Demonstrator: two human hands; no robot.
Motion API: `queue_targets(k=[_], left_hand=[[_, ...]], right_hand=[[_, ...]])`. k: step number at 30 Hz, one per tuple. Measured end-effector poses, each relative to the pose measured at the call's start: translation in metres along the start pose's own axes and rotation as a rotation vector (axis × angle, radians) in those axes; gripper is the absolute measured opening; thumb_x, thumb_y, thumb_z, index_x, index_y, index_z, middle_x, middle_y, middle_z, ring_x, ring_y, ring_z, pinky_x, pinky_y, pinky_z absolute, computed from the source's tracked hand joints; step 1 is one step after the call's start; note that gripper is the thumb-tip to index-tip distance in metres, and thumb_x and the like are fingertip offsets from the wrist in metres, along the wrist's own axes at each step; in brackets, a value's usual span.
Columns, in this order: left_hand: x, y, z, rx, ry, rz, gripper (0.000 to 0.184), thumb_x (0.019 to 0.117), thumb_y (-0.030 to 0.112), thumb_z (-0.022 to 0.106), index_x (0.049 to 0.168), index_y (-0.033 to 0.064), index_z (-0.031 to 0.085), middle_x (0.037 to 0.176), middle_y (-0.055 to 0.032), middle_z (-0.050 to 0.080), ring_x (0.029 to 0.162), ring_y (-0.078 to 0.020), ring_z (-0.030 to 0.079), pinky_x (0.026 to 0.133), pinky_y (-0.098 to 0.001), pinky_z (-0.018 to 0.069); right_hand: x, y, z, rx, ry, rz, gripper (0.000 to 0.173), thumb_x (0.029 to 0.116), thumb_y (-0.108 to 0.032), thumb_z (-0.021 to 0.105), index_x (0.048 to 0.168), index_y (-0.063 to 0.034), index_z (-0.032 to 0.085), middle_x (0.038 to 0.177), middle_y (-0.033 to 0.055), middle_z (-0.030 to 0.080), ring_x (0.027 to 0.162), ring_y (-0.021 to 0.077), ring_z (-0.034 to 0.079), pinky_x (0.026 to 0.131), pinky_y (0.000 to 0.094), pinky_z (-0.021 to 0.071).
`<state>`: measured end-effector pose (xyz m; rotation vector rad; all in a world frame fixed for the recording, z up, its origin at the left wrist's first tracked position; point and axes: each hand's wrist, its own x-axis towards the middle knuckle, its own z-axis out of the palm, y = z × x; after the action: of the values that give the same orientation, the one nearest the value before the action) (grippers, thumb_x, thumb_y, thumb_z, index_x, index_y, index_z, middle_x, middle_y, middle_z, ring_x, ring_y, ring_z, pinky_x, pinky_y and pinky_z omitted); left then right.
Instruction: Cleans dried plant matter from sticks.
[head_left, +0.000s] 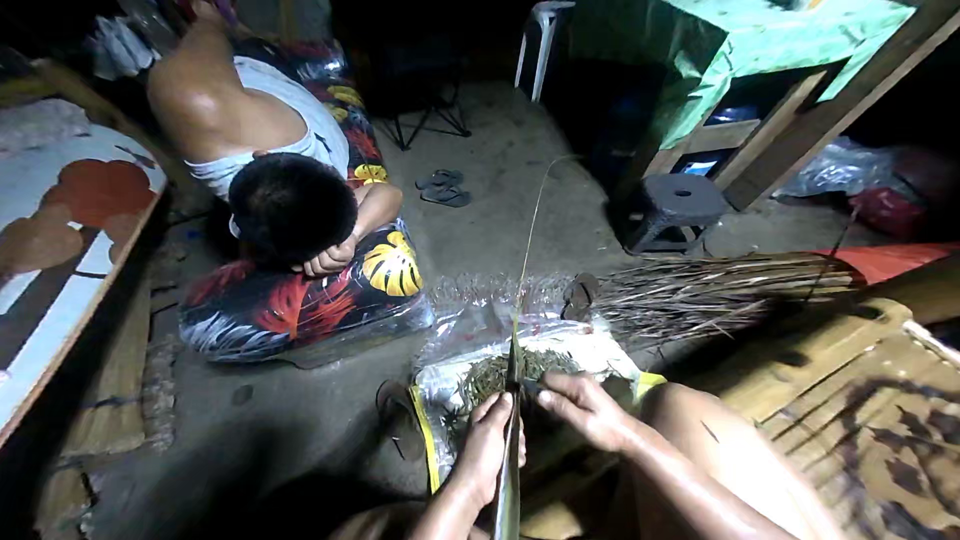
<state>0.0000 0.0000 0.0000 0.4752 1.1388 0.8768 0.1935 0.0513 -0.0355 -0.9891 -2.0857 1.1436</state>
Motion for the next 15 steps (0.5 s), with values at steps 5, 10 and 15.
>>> queue_targets(k=[5,10,15], left_hand=[[-0.006,0.000,0.004,-0.042,-0.008,-0.049,0.031,0.1131,0.016,0.028,0.098,0.0073,0.054,0.060,0.0024,0.049,0.045,-0.0041,0.047,0.042,-0.0163,0.0411],[-0.007,0.000,0.003,-0.079,-0.121,-0.084,0.040,0.1142,0.022,0.024,0.087,0.0098,0.050,0.061,0.0044,0.044,0.044,-0.0013,0.040,0.040,-0.0131,0.0347],[-0.012,-0.005,0.005,-0.055,-0.192,-0.087,0.040,0.1134,0.021,0.024,0.087,0.0087,0.051,0.062,0.0039,0.046,0.044,-0.0020,0.043,0.041,-0.0137,0.0380]], right_hand=[[-0.004,-0.008,0.013,-0.133,-0.065,-0.088,0.053,0.1056,-0.049,0.040,0.079,-0.0064,0.059,0.055,0.0042,0.047,0.050,0.0173,0.051,0.048,0.0388,0.0403],[0.010,0.009,-0.004,-0.265,0.029,0.035,0.055,0.1044,-0.051,0.039,0.084,-0.0056,0.063,0.062,0.0072,0.054,0.058,0.0228,0.058,0.054,0.0457,0.0453],[0.014,0.026,-0.034,-0.181,0.149,0.173,0.043,0.1045,-0.039,0.041,0.087,-0.0068,0.063,0.063,-0.0011,0.050,0.059,0.0112,0.051,0.058,0.0358,0.0428]])
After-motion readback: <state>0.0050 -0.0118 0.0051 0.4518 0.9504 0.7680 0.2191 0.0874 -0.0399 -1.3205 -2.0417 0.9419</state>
